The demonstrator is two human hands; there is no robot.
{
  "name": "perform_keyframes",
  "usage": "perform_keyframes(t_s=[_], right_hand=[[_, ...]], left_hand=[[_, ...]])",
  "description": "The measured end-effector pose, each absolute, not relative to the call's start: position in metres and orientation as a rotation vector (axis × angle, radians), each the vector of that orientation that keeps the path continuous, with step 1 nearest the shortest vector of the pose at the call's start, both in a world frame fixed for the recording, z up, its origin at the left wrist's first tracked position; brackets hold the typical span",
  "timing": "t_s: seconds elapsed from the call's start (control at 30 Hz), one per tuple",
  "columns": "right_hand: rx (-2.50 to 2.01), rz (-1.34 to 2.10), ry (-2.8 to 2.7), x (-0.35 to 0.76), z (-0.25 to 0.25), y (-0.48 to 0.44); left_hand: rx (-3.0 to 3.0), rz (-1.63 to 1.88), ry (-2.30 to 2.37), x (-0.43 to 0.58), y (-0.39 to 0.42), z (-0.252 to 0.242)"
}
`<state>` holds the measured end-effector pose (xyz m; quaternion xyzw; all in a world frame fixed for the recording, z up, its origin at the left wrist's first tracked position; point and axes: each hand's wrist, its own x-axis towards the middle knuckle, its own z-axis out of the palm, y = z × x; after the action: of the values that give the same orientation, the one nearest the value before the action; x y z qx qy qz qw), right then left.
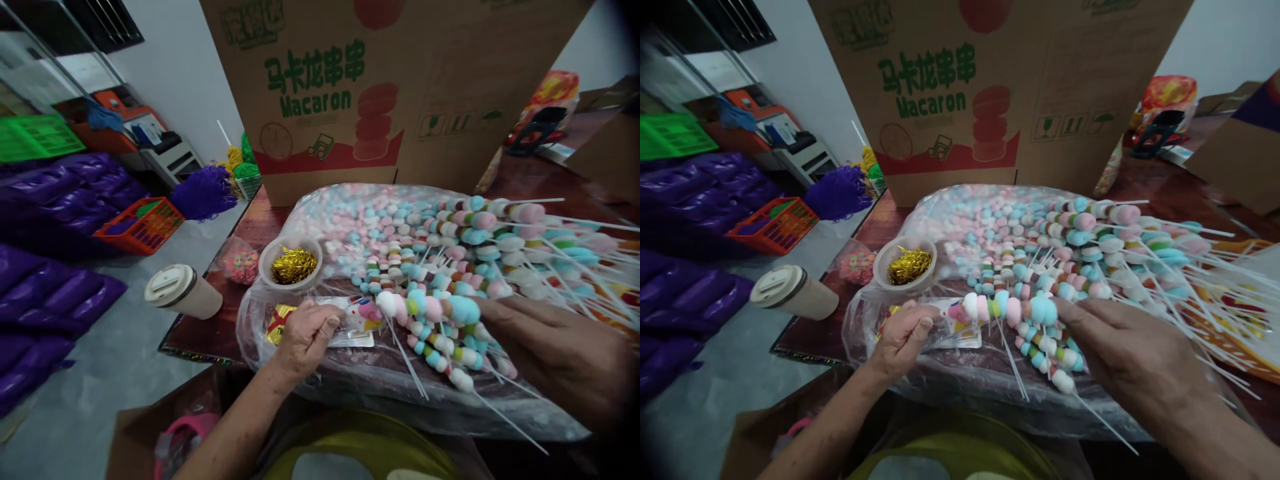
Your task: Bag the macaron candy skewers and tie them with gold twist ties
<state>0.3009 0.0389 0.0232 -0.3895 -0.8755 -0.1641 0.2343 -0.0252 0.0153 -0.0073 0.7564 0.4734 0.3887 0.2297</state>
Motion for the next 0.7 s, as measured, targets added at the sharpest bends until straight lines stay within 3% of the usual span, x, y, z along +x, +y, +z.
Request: perform_keyframes(t_s=[0.33, 0.57, 0.7], right_hand=[[-0.817, -0.683, -2.598, 0.289, 0.032, 0.025], [-0.919, -0.447, -2.748, 0.260, 0.054, 0.021], [-0.852, -0.284, -2.855, 0.257, 0.052, 0.025]], left_hand=[[2.410, 0.787, 1.237, -0.021, 0.014, 0.009], [2.535, 0.507, 1.236, -0.005, 0.015, 0.013], [2.291, 0.206, 1.208, 0.002, 0.019, 0.015]])
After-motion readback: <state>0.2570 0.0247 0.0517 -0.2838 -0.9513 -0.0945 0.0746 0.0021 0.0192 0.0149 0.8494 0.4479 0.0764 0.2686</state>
